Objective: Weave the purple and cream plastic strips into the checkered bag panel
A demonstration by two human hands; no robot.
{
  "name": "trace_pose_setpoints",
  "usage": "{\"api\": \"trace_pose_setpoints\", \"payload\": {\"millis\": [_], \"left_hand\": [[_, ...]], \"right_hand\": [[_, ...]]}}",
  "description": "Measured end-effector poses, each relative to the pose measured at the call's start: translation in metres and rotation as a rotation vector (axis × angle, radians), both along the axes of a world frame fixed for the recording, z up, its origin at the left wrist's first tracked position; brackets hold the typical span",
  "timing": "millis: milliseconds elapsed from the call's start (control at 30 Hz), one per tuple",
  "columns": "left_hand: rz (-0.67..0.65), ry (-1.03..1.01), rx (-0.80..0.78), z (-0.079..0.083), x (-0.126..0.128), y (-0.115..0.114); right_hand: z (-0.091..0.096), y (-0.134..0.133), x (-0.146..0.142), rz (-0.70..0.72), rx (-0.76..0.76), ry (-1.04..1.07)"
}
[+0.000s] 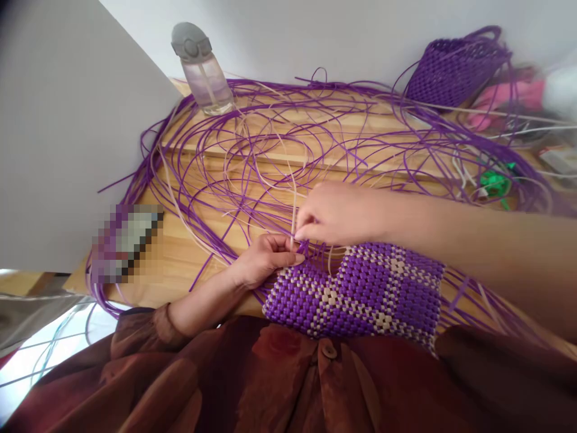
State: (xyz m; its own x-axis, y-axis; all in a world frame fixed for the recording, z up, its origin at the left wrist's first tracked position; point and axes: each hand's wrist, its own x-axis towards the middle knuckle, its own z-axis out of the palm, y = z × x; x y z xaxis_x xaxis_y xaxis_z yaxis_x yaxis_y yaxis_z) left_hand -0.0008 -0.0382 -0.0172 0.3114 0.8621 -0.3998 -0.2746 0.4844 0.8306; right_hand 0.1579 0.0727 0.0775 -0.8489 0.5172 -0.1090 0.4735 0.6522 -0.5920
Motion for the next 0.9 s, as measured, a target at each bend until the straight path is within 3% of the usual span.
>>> {"api": "trace_pose_setpoints", "payload": {"millis": [133, 333, 467, 600, 900], "left_hand": [[-0.019, -0.012, -0.024, -0.001, -0.002, -0.001], [0.093, -0.046, 0.078, -0.007, 0.001, -0.004], [0.097, -0.054, 0.074, -0.008, -0.001, -0.004], [0.076, -0.053, -0.03, -0.009, -0.003, -0.004], [0.219, -0.17, -0.134, -0.006, 0.003, -0.003]], "right_hand": [[-0.001, -0.003, -0.011, 0.144, -0.051, -0.21], [-0.01, -0.01, -0.019, 0.382, 0.006, -0.001], [-0.027, -0.013, -0.023, 0.266, -0.058, 0.026], [-0.036, -0.01, -0.025, 0.192, -0.117, 0.028], [-0.038, -0.007, -0.032, 0.094, -0.195, -0.02]]}}
